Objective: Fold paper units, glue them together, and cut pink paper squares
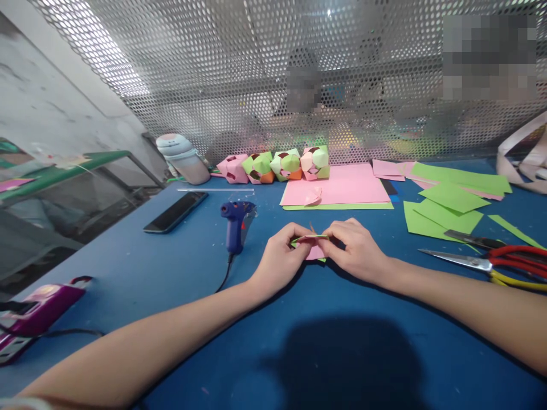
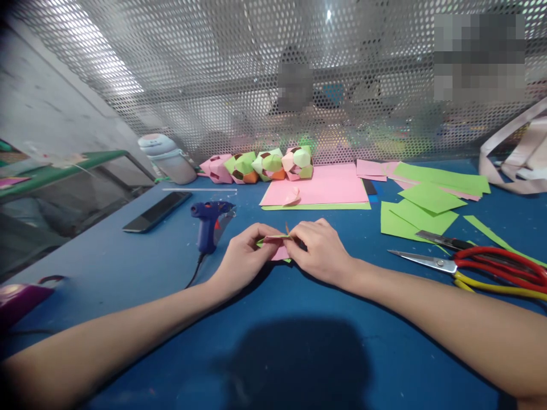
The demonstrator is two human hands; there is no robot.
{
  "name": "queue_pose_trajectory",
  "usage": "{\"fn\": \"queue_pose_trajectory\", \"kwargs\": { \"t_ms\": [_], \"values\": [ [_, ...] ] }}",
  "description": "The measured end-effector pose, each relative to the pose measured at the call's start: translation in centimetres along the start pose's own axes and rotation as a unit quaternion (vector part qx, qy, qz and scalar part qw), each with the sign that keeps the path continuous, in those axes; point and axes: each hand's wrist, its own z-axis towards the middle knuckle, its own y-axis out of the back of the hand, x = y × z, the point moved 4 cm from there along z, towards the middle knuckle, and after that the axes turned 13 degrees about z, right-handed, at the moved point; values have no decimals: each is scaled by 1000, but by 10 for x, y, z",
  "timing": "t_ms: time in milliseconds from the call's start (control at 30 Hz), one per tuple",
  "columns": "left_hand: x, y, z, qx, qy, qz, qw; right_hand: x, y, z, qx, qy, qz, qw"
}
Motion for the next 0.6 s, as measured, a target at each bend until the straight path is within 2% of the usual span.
{"fn": "queue_pose_trajectory", "kwargs": {
  "t_ms": [233, 300, 500, 600],
  "values": [
    [2, -4, -1, 13, 7, 5, 1000, 3, -2, -4, -3, 60, -52, 997],
    [3, -4, -1, 16, 21, 25, 999, 5, -2, -4, 4, 58, -55, 997],
    [3, 4, 0, -43, 47, 28, 998, 4, -3, -2, 13, 17, -74, 997],
    [3, 3, 1, -38, 57, 11, 998, 3, -4, -2, 16, 21, -76, 997]
  ]
}}
